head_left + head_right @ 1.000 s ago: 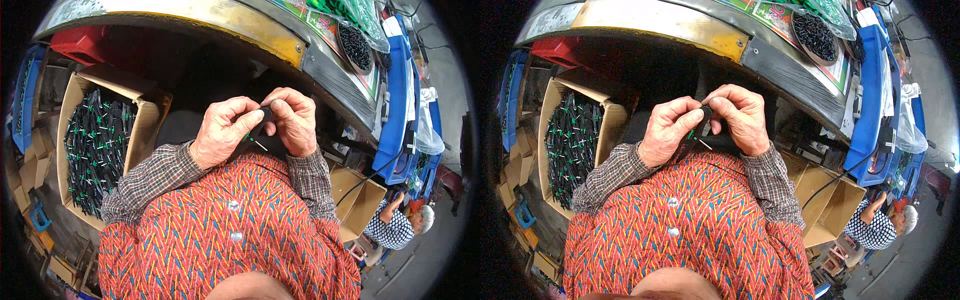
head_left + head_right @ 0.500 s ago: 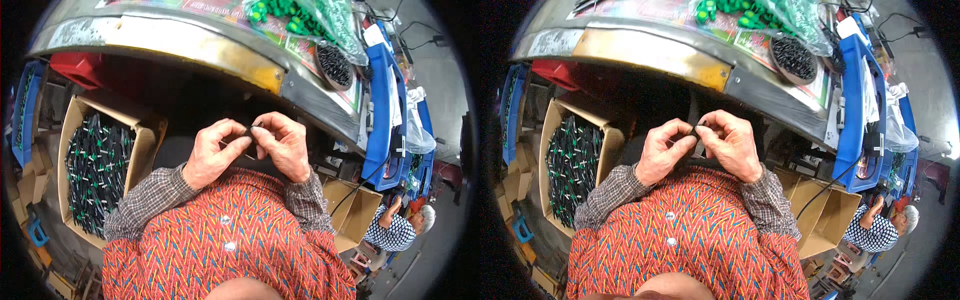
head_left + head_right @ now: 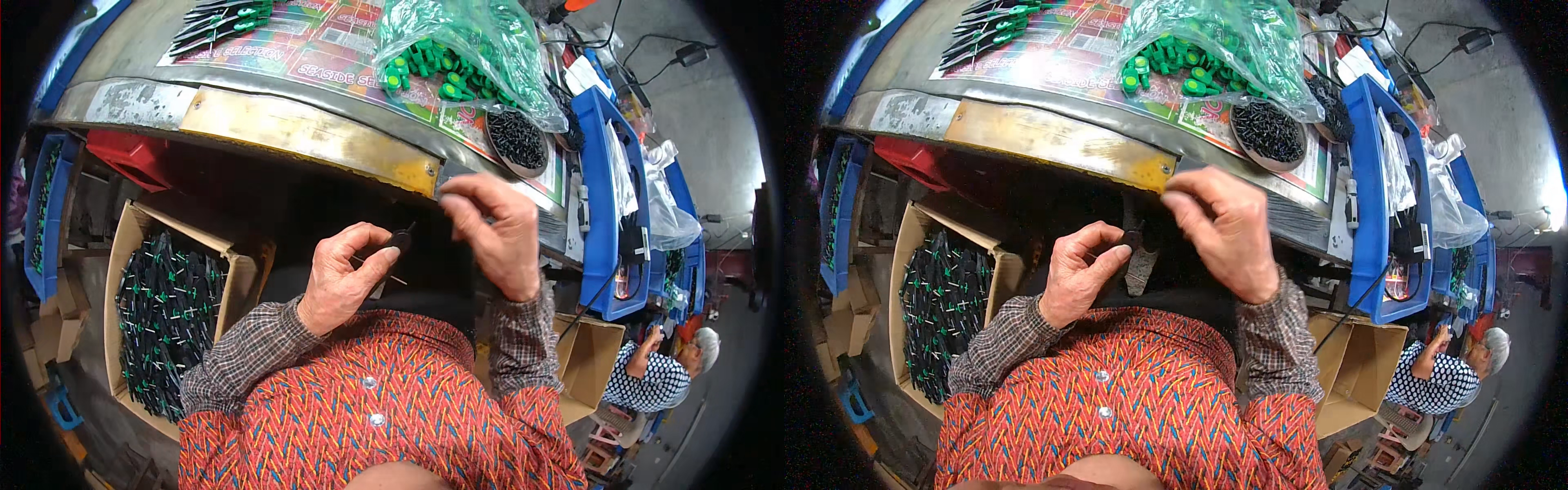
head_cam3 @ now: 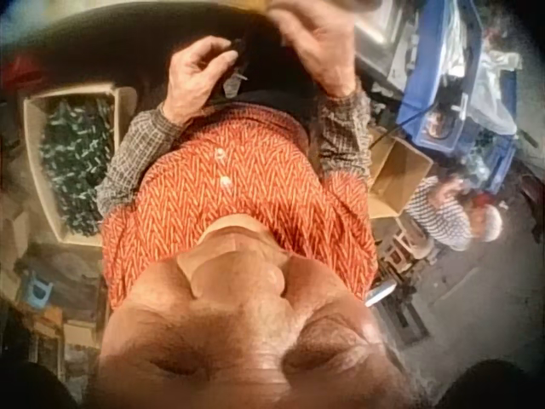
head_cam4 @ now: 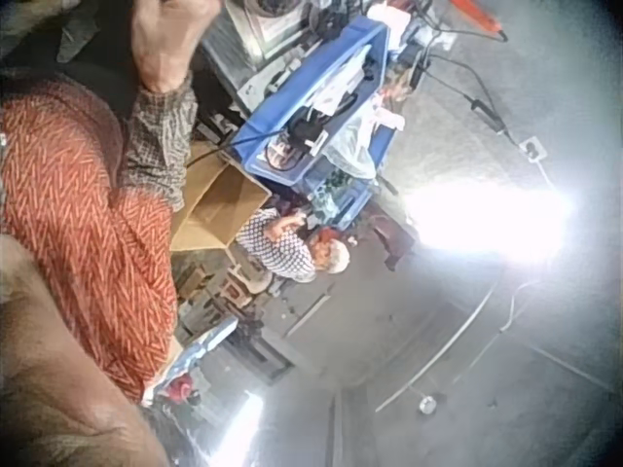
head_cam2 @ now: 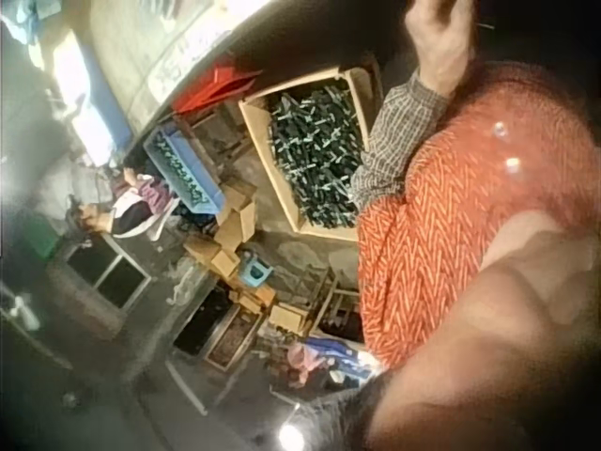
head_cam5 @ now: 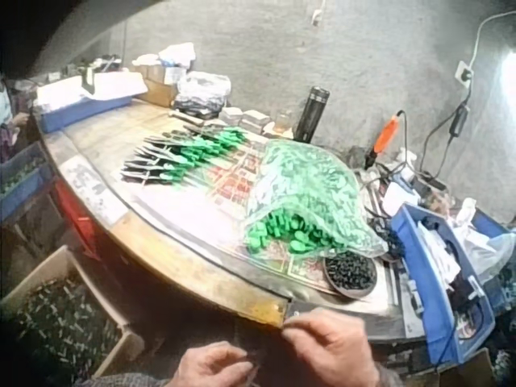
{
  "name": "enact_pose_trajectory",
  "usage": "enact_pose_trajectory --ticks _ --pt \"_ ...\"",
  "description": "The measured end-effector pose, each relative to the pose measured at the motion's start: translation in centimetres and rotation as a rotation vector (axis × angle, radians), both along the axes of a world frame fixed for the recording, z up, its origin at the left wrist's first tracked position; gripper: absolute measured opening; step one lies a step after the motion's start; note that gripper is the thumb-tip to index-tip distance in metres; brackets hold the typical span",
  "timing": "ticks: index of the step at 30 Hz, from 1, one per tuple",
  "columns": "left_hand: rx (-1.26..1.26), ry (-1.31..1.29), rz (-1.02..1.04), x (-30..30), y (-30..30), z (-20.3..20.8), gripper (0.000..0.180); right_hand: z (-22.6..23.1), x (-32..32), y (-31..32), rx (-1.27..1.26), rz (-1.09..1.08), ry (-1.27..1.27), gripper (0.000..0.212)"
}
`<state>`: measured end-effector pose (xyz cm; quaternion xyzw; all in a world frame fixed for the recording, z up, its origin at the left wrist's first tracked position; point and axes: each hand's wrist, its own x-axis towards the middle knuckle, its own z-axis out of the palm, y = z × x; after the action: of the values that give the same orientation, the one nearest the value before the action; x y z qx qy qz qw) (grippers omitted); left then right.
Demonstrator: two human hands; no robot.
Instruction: The person assembles plastic tools by attaching black handles, green components, and small pins together by hand, then places the completed items into a cardboard box.
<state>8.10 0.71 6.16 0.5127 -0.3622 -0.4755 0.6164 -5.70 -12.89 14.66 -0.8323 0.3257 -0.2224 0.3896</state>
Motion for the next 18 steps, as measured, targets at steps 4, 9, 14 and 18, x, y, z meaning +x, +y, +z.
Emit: enact_pose_trajectory --ticks 4,9,14,18 --pt "0.000 -0.005 0.022 0.5 0.1 0.0 0.007 1.1 1.8 -4.2 -0.457 -0.027 0.060 0.009" --pt "0.008 0.001 0.040 1.3 0.3 0.3 0.006 0.3 3.8 -8.9 -0.697 -0.013 0.174 0.012" --pt "0.040 0.035 0.053 2.1 0.7 0.5 0.007 -0.5 5.4 -11.2 -0.862 0.096 0.342 0.020" --pt "0.040 0.039 0.064 2.3 0.7 0.3 0.007 -1.0 5.7 -11.6 -0.858 0.121 0.375 0.023"
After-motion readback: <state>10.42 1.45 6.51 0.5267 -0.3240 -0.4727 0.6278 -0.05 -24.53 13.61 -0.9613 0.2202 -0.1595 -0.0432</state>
